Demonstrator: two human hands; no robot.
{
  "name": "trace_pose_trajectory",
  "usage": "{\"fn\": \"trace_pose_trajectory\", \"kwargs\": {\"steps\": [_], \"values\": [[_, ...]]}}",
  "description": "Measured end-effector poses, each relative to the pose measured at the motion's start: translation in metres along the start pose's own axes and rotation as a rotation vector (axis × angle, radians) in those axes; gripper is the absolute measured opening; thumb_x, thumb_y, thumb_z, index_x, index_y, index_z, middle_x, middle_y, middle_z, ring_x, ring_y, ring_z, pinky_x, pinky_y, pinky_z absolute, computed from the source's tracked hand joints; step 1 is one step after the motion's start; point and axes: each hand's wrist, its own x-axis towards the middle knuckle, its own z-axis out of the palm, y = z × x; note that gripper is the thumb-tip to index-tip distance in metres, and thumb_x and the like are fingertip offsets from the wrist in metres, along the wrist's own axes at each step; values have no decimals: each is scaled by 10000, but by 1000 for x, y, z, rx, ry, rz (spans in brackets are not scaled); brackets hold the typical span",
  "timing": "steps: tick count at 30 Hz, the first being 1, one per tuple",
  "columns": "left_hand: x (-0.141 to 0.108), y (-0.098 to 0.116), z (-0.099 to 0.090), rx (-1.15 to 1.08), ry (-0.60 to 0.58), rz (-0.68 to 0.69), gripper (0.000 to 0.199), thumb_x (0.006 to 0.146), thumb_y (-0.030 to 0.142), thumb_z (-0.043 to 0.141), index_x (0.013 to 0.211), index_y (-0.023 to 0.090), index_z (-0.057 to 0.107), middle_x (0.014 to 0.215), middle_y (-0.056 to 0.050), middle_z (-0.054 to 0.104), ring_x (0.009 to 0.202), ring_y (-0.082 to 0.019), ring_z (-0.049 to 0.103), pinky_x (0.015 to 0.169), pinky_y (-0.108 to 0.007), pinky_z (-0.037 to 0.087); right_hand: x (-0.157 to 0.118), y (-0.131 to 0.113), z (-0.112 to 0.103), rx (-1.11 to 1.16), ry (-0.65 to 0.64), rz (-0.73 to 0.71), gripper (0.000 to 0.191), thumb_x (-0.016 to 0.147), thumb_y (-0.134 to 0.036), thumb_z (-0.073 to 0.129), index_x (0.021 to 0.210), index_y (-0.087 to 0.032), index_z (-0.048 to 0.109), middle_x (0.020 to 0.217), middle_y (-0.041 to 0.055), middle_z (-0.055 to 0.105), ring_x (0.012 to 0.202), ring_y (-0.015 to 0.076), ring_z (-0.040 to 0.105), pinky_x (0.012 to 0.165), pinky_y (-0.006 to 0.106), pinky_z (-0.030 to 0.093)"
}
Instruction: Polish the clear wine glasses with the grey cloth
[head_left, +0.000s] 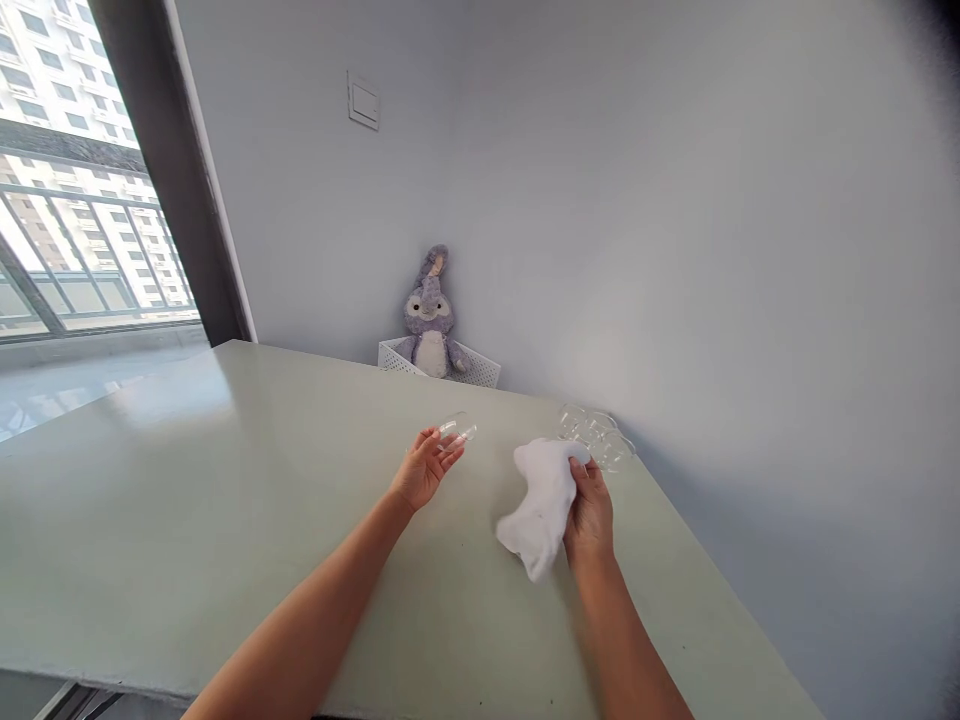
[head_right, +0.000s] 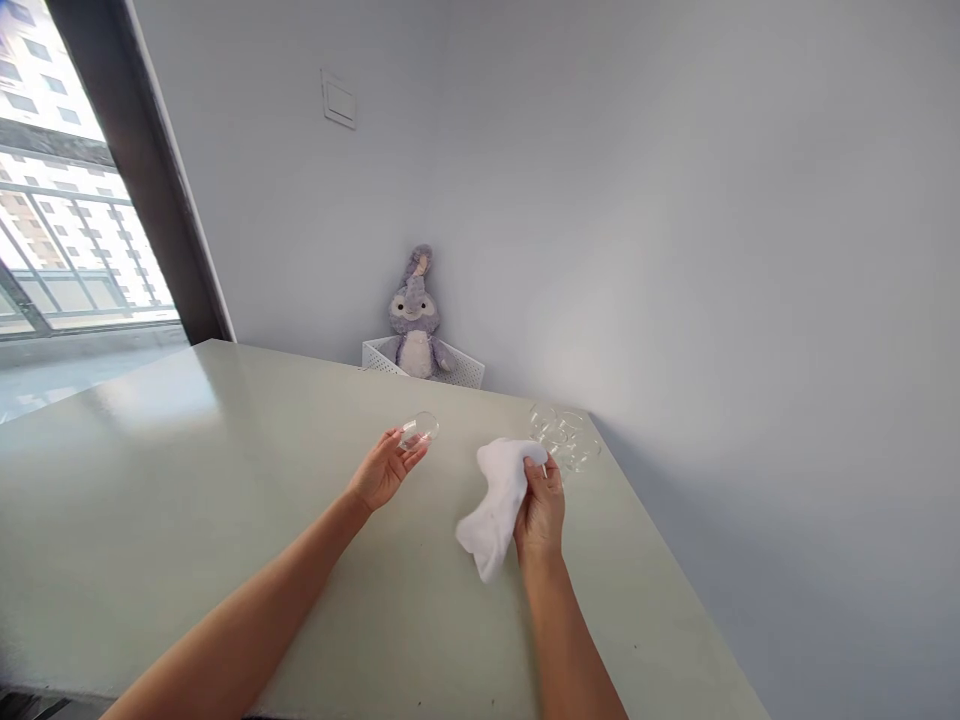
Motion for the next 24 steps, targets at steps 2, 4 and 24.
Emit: {"fn": "trace_pose_trajectory", "kwargs": {"steps": [2,4,24], "values": [[-4,-6,5,30,-46,-24,189,741,240,608,878,197,484,1006,-45,614,1008,-199,571,945,-361,377,0,0,0,40,13,40,298,668,-302,666,925,-220,539,810,-27,600,695,112,591,644,249,505],[-8,-13,10,60,-84,-48,214,740,226,612,907,208,479,1043,-38,599,1005,-198,573,953,-373,365,-5,5,5,62,-33,49,249,674,-282,668,882,-220,547,794,-29,604,718,111,597,661,235,507],[-22,-15,24,530,-286,-106,397,691,273,651,1056,216,505,986,-64,586,874,-187,563,763,-321,429,-21,52,12,-478,-649,197,373,751,-366,567,1090,-213,589,866,23,640,596,122,540,540,261,470]]}}
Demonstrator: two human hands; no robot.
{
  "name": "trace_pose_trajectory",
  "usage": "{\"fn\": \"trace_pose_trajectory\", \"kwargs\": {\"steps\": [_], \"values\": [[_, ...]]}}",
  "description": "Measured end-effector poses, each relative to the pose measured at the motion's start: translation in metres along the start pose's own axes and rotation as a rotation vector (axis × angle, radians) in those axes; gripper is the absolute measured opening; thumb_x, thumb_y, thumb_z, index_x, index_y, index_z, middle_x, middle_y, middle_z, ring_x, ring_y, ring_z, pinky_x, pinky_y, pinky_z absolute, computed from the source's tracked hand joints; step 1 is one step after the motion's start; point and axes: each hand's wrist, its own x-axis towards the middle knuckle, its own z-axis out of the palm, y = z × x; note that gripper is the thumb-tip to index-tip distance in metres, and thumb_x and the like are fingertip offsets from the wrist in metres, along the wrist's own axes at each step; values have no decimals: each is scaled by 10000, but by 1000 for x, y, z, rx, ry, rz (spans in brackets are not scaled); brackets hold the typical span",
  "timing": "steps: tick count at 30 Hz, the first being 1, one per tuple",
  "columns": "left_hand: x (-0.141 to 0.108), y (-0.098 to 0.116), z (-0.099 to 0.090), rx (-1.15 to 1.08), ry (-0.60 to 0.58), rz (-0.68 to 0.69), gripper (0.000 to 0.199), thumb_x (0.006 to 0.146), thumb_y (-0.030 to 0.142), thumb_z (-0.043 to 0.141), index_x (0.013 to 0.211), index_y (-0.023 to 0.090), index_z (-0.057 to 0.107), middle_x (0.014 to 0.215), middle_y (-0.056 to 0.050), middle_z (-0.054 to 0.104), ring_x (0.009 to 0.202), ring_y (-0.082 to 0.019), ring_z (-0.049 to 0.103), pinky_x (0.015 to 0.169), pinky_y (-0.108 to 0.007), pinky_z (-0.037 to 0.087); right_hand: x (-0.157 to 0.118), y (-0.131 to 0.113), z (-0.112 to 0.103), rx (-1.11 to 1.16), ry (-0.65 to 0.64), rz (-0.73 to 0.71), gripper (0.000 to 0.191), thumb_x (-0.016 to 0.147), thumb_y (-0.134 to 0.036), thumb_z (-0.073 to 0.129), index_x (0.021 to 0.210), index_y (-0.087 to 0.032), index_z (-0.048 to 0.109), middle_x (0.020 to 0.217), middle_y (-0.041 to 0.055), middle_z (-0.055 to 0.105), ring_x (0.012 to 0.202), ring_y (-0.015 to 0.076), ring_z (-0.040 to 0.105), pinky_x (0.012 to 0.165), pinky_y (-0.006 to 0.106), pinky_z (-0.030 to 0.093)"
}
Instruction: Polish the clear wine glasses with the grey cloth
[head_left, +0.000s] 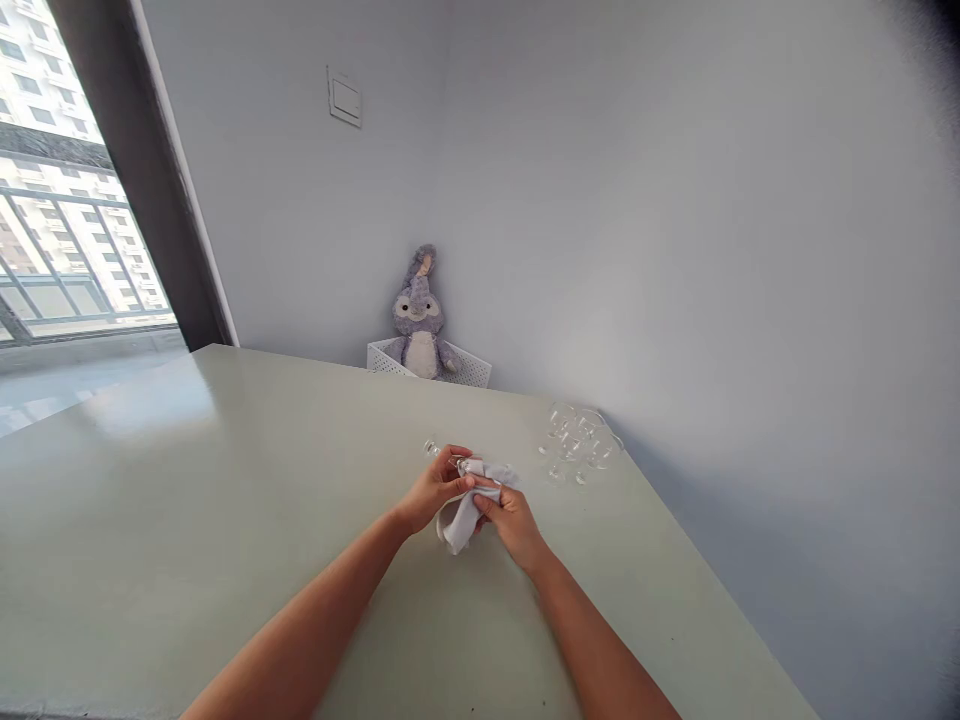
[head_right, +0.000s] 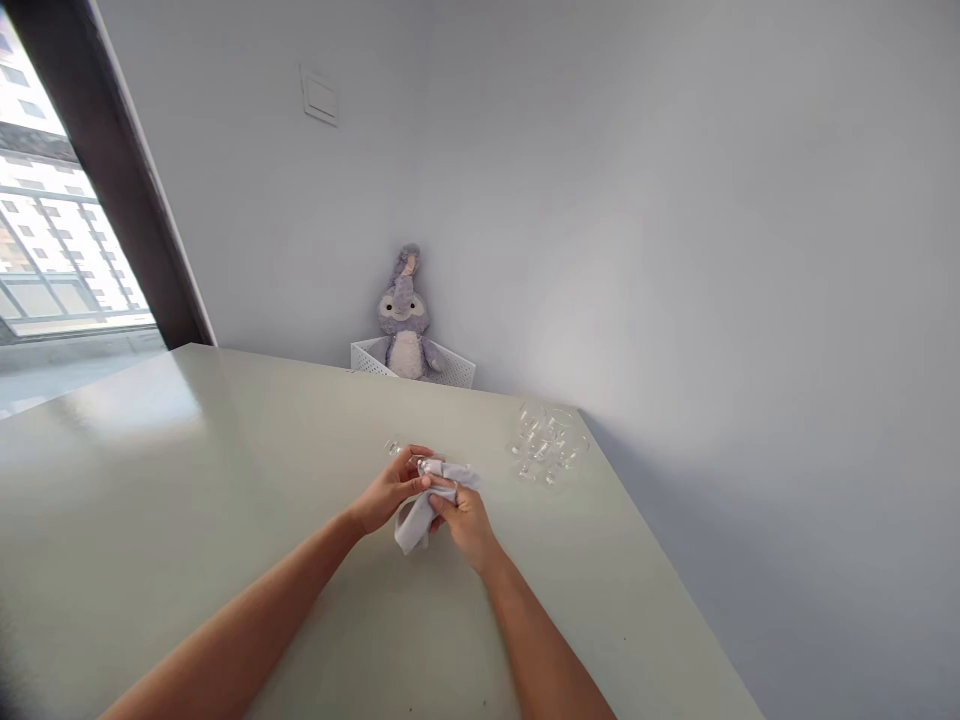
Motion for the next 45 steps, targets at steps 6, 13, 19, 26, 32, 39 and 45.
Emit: {"fn": "trace_pose_trajectory", "kwargs": {"steps": [6,13,19,26,32,39,45], "values": [[3,4,-5,-34,15,85,479,667,247,673,1125,216,534,1101,-100,573,963,-213,545,857,-343,393,-2,-5,7,260,25,31,353,731,-325,590,1074,-238,593,1014,32,623,692,128,570,610,252,470],[5,0,-9,245,239,-93,436,740,469,521,1043,168,608,488,27,531,465,-130,539,552,-277,460,-4,5,2,-389,-25,-193,329,703,-208,559,1008,-306,635,1001,10,646,912,214,573,766,334,462],[-2,1,0,-90,-47,-114,512,724,325,610,1207,246,459,965,-73,619,737,-195,614,673,-328,465,-3,-7,-2,-79,-24,-42,367,748,-279,553,1113,-236,552,867,15,635,545,115,542,508,263,471],[2,-7,0,-346,32,-98,413,756,291,586,1150,223,482,975,-80,614,822,-195,609,714,-315,459,-8,-17,0,-439,213,-288,379,728,-304,594,1105,-275,568,1049,35,614,812,175,587,738,315,473],[2,-2,-2,-333,21,-59,351,757,286,588,1094,212,526,997,-70,616,866,-180,598,793,-307,432,-7,-16,-11,-508,258,-336,375,686,-330,635,1059,-303,607,1071,29,610,734,167,581,657,289,484],[-1,-4,-2,13,-27,-75,424,745,333,583,1148,220,520,890,-54,638,717,-160,586,652,-270,437,-1,-1,2,61,8,71,446,698,-382,629,1099,-203,553,584,-20,601,429,113,530,398,221,424],[-1,1,-3,24,-89,-42,513,727,262,611,1220,257,472,1039,-46,602,831,-150,565,741,-252,419,0,1,1,429,-2,159,371,718,-476,581,945,-182,582,438,-62,499,314,67,412,339,183,358]]}}
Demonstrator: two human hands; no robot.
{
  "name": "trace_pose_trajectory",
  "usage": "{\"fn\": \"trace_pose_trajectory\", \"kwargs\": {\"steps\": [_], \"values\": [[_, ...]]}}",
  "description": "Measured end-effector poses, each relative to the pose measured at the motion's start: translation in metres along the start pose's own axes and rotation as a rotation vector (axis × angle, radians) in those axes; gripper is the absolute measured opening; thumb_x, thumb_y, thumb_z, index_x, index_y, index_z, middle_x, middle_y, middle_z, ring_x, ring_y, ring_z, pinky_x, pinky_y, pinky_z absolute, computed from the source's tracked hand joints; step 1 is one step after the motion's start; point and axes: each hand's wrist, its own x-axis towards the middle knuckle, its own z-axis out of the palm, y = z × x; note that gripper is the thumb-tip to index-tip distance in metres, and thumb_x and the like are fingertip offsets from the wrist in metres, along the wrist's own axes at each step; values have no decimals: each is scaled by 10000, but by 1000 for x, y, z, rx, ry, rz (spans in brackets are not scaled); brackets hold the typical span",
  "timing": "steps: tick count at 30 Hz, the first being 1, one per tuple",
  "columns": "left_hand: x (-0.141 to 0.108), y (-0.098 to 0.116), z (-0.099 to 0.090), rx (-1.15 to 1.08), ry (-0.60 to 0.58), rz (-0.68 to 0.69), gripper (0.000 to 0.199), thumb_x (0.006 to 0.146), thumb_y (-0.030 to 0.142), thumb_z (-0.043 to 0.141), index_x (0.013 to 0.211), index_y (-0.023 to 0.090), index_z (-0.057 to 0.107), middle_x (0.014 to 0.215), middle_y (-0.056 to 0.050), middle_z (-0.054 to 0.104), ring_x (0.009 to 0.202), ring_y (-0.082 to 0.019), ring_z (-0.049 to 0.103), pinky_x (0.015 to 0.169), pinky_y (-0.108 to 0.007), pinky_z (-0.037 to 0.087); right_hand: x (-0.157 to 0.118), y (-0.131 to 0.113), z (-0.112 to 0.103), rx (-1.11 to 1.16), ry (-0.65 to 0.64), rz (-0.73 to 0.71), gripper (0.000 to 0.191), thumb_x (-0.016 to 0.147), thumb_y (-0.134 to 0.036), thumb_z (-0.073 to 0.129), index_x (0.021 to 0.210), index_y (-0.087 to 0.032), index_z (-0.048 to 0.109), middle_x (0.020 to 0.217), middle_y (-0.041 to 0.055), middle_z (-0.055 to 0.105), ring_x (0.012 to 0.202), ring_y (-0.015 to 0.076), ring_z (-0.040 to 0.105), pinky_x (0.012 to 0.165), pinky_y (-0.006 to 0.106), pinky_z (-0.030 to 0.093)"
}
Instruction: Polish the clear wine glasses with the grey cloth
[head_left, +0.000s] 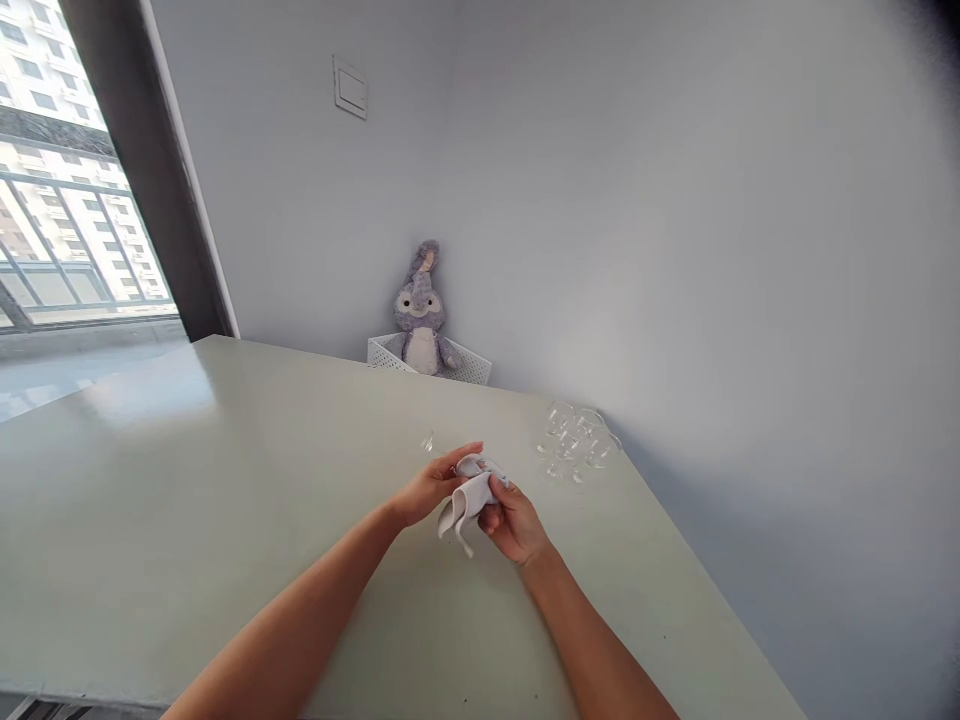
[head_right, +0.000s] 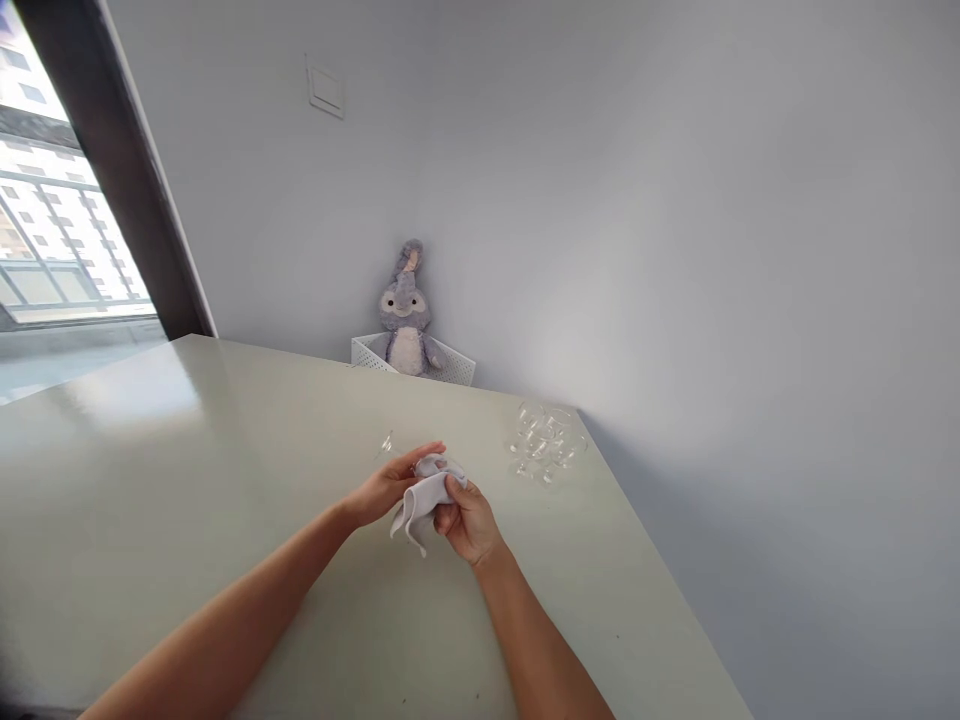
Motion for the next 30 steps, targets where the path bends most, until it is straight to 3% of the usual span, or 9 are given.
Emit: {"fn": "trace_pose_trajectory", "kwargs": {"steps": [3,6,8,14,16,21,23,27,30], "values": [[1,0,-3,27,36,-10,563,752,313,576,1281,278,387,934,-28,622,793,-153,575,733,-274,439,-4,4,5,-280,-21,-92,380,704,-434,610,1005,-203,589,640,9,619,482,131,562,425,238,445],[2,-3,-8,115,92,-44,516,771,404,516,1247,216,449,702,-15,614,648,-147,564,631,-264,456,-6,9,9,-494,35,-204,365,670,-381,651,1008,-248,613,749,33,636,610,164,595,472,250,469],[2,-4,-9,173,121,-33,471,775,422,497,1185,192,520,707,-31,620,628,-145,553,597,-246,448,-4,10,9,-455,67,-179,306,666,-383,655,932,-233,637,697,29,628,557,155,586,436,239,450],[2,3,-6,64,75,63,519,726,283,605,1226,267,466,1169,-69,538,868,-168,555,725,-248,433,0,3,5,13,40,-20,312,709,-453,599,766,-146,597,448,-32,525,341,83,463,356,195,379],[3,6,-7,71,87,69,525,721,285,612,1224,252,466,1105,-75,567,842,-171,561,714,-261,441,-2,5,8,-79,11,-48,318,703,-450,606,798,-147,606,487,-17,555,378,101,500,374,210,406],[4,1,-10,261,244,-55,448,782,431,484,1158,193,534,661,-20,588,592,-139,529,602,-278,452,-6,14,18,-389,86,-188,312,644,-370,680,919,-229,634,638,6,614,547,145,574,468,256,485],[4,-2,-8,281,243,-56,433,792,443,460,1147,208,544,781,-44,614,658,-143,537,624,-264,444,-5,11,16,-283,99,-123,274,671,-381,658,882,-208,634,638,10,613,515,134,569,445,245,472],[2,-2,-3,168,84,23,521,759,363,553,1255,282,413,1154,-70,517,848,-153,522,714,-251,426,-1,5,9,84,101,11,273,723,-409,606,825,-155,612,517,-19,560,416,84,513,407,191,426],[2,0,-4,194,61,12,589,756,395,554,1290,247,353,917,-48,570,700,-113,511,641,-239,416,-1,10,9,-32,77,-4,289,725,-422,597,839,-157,616,503,-13,561,404,97,510,403,210,429]]}}
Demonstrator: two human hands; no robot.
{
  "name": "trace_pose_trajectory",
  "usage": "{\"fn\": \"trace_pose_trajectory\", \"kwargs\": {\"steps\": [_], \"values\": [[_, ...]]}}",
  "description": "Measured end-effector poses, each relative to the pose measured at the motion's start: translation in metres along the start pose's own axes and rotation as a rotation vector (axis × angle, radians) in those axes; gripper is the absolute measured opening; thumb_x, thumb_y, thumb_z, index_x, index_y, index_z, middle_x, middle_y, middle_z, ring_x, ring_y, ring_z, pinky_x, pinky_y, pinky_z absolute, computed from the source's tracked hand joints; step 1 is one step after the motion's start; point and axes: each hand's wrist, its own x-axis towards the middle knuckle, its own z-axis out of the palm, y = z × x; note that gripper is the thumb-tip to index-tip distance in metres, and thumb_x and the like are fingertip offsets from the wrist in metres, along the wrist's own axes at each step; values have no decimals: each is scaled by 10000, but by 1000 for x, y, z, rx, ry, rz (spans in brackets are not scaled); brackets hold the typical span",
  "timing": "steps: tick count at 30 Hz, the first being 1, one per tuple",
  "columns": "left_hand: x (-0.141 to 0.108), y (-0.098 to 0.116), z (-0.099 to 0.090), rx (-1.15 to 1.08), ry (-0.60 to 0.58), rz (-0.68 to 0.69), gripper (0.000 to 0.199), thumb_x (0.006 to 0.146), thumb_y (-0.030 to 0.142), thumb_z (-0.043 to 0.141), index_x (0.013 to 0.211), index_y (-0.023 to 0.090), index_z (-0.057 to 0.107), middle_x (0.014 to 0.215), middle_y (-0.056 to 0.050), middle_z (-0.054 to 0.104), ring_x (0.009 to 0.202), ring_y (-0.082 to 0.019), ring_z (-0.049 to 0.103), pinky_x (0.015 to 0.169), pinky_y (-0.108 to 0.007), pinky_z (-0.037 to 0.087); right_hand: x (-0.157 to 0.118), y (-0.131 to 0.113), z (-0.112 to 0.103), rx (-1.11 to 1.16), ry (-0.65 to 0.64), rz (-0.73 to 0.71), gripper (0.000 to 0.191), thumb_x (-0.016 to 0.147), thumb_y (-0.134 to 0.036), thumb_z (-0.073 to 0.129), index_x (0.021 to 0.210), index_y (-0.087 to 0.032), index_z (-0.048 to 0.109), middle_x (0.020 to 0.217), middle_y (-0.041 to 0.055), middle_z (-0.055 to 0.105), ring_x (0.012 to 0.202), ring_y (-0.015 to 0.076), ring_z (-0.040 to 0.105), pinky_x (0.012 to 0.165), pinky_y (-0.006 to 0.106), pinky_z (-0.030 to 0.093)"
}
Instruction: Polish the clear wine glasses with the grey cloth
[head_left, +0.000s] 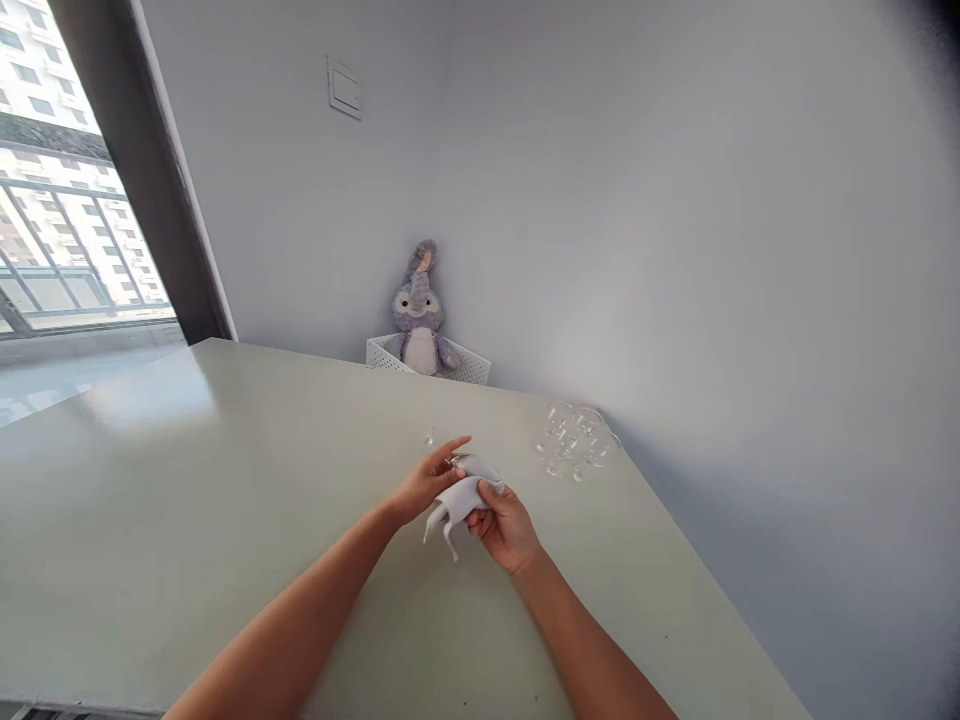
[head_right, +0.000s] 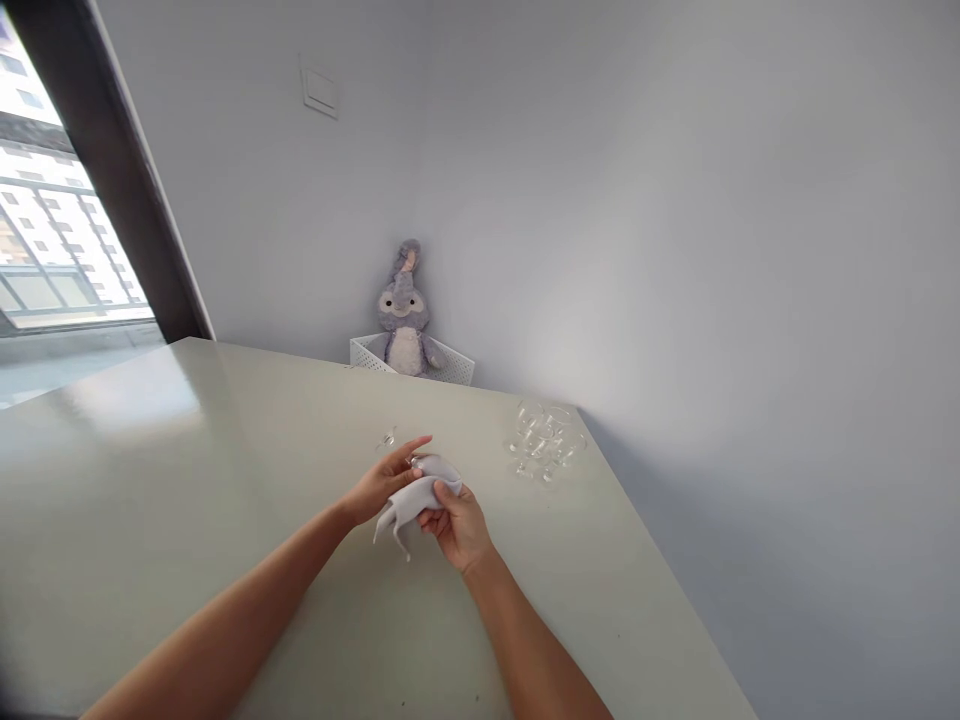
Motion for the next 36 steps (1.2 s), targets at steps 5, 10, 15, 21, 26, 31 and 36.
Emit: {"fn": "trace_pose_trajectory", "kwargs": {"steps": [5,10,15,21,26,31,36], "values": [[2,-5,-2,376,131,-75,519,834,512,313,1234,200,422,579,37,479,519,-94,444,539,-230,384,0,13,0,-538,63,-211,288,668,-362,663,920,-225,640,683,28,637,519,146,579,498,270,480],[-2,-1,-2,1042,292,226,381,863,374,335,1192,237,471,841,-49,629,820,-187,551,757,-325,394,5,-5,-14,-328,171,-28,303,683,-420,635,852,-170,611,623,24,630,439,148,573,421,263,458],[-2,3,-12,1405,122,531,327,823,282,468,1146,256,513,915,-74,633,1004,-232,496,908,-405,278,4,-24,-28,-98,16,66,292,657,-388,677,769,-128,605,560,8,607,398,102,530,403,218,434],[-1,-1,-23,1462,83,407,284,853,320,411,1095,265,549,711,-40,633,718,-168,547,710,-304,338,3,-30,-32,-449,-83,-49,285,656,-381,670,816,-147,643,641,7,607,548,131,571,504,251,480],[-3,-3,-33,1395,220,221,314,858,367,376,1096,275,558,738,-24,653,705,-164,556,692,-281,344,8,-33,-41,-707,169,-281,331,732,-443,560,909,-177,647,665,14,612,558,143,558,532,270,479],[-4,-7,-44,1289,433,-15,321,848,359,374,1111,283,542,751,6,653,672,-153,566,573,-240,339,-1,-37,-33,-1038,337,-673,375,828,-414,437,1112,-207,568,1005,71,634,881,215,583,751,339,455],[-4,-11,-32,1407,307,91,254,844,336,394,903,235,619,695,-11,636,648,-151,561,582,-248,337,-8,-29,-9,-1564,24,-893,346,836,-391,445,1132,-248,554,1192,60,544,1143,242,426,977,450,274]]}}
